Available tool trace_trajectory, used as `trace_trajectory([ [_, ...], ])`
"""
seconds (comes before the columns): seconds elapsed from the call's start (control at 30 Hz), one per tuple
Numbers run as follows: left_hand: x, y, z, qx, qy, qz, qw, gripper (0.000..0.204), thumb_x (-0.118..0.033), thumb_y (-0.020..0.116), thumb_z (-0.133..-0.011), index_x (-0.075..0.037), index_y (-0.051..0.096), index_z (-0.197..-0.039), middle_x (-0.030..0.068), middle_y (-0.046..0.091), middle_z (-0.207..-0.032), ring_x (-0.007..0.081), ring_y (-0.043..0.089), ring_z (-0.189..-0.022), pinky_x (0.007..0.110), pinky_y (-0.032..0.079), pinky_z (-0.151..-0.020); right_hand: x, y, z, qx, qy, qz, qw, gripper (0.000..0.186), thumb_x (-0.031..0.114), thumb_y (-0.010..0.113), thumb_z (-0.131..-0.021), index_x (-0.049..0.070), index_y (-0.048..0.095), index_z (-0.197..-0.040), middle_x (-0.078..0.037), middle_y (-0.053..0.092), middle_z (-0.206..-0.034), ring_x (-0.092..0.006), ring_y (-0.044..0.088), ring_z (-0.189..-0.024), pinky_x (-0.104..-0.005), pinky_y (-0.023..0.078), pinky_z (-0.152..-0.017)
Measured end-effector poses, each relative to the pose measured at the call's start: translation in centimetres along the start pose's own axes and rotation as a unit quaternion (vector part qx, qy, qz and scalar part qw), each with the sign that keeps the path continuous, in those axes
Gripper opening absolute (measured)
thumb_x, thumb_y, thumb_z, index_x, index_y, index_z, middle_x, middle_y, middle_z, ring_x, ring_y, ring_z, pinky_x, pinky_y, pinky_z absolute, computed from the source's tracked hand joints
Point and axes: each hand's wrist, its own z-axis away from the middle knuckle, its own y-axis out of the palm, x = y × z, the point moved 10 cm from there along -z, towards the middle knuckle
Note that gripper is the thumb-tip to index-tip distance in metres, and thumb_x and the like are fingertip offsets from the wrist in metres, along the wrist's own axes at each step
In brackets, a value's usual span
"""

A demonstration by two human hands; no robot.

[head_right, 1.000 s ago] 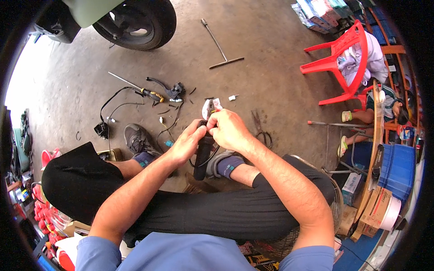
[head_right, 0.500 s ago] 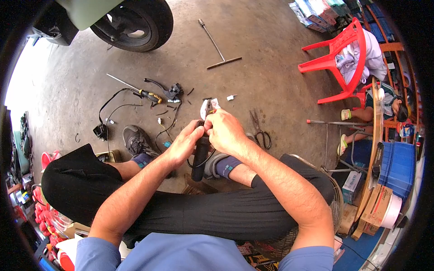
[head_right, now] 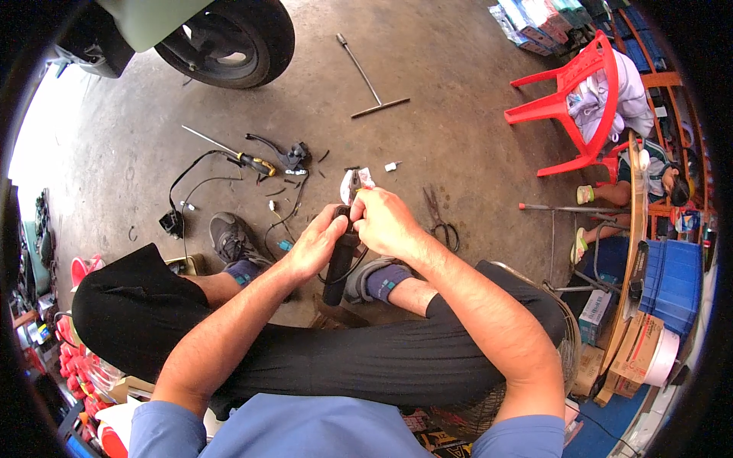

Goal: The recorder is repairing and testing the electrical components and throttle assembly of a motorcycle handlebar.

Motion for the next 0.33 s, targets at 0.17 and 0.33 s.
trace_trajectory([
  [0.17, -0.1, 0.0, 0.1, -0.005, -0.015, 0.033, 0.999, 0.032, -0.024, 0.036, -0.101, -0.001, 0.041, -0.122, 0.0114, 0.06, -0.095, 0.0168, 0.063, -0.079, 0.032, 0.053, -0.071, -0.9, 0.1, -0.3, 0.018, 0.032, -0.054, 0.998, 0.012, 0.003, 0.063, -0.077, 0.0, 0.062, -0.089, -0.014, 0.064, -0.085, -0.0254, 0.064, -0.082, -0.0374, 0.051, -0.074],
  [0.33, -0.3, -0.8, 0.6, -0.019, -0.023, 0.011, 0.999, 0.033, -0.025, 0.036, -0.101, -0.001, 0.042, -0.124, 0.0115, 0.062, -0.098, 0.0187, 0.064, -0.084, 0.033, 0.053, -0.076, -0.9, 0.3, -0.7, 0.011, 0.037, -0.088, 0.995, 0.012, 0.003, 0.06, -0.079, 0.001, 0.062, -0.091, -0.013, 0.066, -0.085, -0.0234, 0.065, -0.082, -0.0354, 0.052, -0.074],
])
